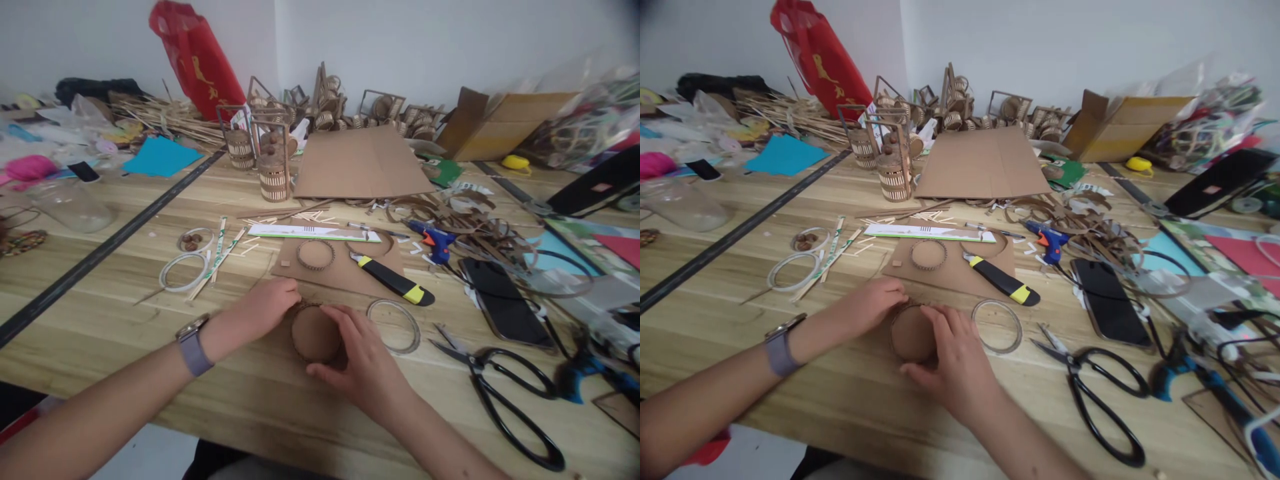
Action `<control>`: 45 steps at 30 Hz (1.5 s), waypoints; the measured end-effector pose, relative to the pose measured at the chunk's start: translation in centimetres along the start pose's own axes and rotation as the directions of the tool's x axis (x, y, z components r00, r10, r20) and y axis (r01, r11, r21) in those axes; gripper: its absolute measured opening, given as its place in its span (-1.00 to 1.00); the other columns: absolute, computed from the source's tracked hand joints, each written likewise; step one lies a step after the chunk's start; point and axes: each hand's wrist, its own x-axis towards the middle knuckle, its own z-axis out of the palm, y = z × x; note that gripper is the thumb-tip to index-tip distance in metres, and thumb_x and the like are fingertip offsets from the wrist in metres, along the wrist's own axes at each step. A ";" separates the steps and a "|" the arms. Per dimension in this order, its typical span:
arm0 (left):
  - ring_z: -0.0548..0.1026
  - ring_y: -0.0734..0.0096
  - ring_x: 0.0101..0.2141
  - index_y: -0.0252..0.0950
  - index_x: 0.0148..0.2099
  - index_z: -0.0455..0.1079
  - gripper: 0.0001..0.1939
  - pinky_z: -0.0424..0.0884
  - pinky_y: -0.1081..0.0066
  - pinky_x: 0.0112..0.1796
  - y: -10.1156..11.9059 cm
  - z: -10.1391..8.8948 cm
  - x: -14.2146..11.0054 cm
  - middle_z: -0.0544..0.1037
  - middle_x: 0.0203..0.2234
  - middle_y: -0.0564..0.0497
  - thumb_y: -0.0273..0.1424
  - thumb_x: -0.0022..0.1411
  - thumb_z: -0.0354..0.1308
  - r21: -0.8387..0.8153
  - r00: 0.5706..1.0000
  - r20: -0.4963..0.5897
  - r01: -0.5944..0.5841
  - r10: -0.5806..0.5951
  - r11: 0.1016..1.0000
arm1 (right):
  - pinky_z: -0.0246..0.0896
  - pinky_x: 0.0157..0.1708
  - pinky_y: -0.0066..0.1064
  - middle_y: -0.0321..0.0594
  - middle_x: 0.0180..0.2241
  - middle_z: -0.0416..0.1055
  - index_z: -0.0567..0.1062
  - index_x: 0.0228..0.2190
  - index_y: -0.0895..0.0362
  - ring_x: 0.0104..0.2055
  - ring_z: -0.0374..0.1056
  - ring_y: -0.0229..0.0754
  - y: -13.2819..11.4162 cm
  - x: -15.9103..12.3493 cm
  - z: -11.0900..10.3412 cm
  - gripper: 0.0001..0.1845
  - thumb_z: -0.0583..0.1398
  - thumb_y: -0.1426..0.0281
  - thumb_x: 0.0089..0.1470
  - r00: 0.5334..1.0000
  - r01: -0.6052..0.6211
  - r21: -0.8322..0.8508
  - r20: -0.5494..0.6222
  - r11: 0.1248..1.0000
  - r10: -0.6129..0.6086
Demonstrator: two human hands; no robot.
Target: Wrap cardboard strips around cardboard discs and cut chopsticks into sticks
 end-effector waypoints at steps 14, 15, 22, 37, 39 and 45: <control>0.54 0.21 -0.13 -0.30 -0.06 0.42 -0.71 0.43 0.26 -0.11 1.8 -1.8 -0.7 0.59 -0.16 -0.12 -0.42 0.42 -0.13 -0.214 0.953 -0.146 0.231 -0.265 0.949 | 0.32 0.03 0.10 0.06 0.07 0.35 0.12 0.19 0.07 0.10 0.31 0.18 0.8 -0.1 -0.4 -0.03 0.47 0.40 -0.17 0.996 0.025 0.044 -0.082 0.999 -0.021; 0.56 0.23 -0.13 -0.29 0.03 0.38 -0.70 0.45 0.29 -0.13 2.4 -1.8 -0.8 0.60 -0.16 -0.10 -0.34 0.43 -0.11 -0.386 0.937 -0.129 0.255 -0.326 0.887 | 0.31 0.05 0.09 0.05 0.09 0.33 0.10 0.21 0.05 0.13 0.29 0.18 0.8 -0.1 -0.4 -0.02 0.46 0.40 -0.15 0.996 0.030 0.055 -0.090 0.998 -0.025; 0.51 0.26 -0.02 -0.25 0.01 0.43 -0.73 0.39 0.30 0.01 6.2 -0.3 -0.2 0.58 -0.04 -0.05 -0.35 0.31 0.07 -0.789 0.898 -0.071 0.215 -0.434 0.575 | 0.34 0.07 -0.14 0.01 0.13 0.29 0.16 0.22 0.02 0.17 0.27 0.05 0.5 0.0 -1.0 -0.11 0.38 0.08 -0.03 0.991 0.037 0.278 -0.137 0.960 0.002; 0.56 0.31 -0.13 -0.23 -0.06 0.47 -0.76 0.46 0.36 -0.09 8.5 0.9 -0.6 0.63 -0.17 0.00 -0.35 0.33 0.03 -0.801 0.890 -0.161 0.135 -0.426 0.584 | 0.32 -0.52 -0.48 -0.35 -0.49 0.44 0.43 -0.34 0.02 -0.49 0.38 -0.26 -1.6 0.6 -0.6 -0.93 0.15 0.43 0.16 0.871 -0.113 0.609 -0.319 0.785 0.373; 0.56 0.30 -0.15 -0.22 -0.07 0.48 -0.77 0.47 0.36 -0.10 8.6 0.9 -0.6 0.63 -0.18 0.00 -0.35 0.33 0.03 -0.801 0.892 -0.170 0.122 -0.418 0.586 | 0.34 -0.48 -0.45 -0.34 -0.47 0.44 0.42 -0.33 0.01 -0.46 0.39 -0.24 -1.6 0.5 -0.5 -0.91 0.14 0.44 0.18 0.871 -0.098 0.631 -0.320 0.770 0.373; 0.55 0.28 -0.15 -0.22 -0.09 0.47 -0.79 0.45 0.34 -0.11 8.7 1.0 -0.7 0.62 -0.20 -0.02 -0.34 0.33 0.04 -0.809 0.897 -0.172 0.107 -0.407 0.577 | 0.36 -0.44 -0.38 -0.28 -0.43 0.44 0.40 -0.33 0.00 -0.41 0.41 -0.19 -1.6 0.5 -0.5 -0.92 0.12 0.42 0.20 0.871 -0.090 0.591 -0.344 0.802 0.351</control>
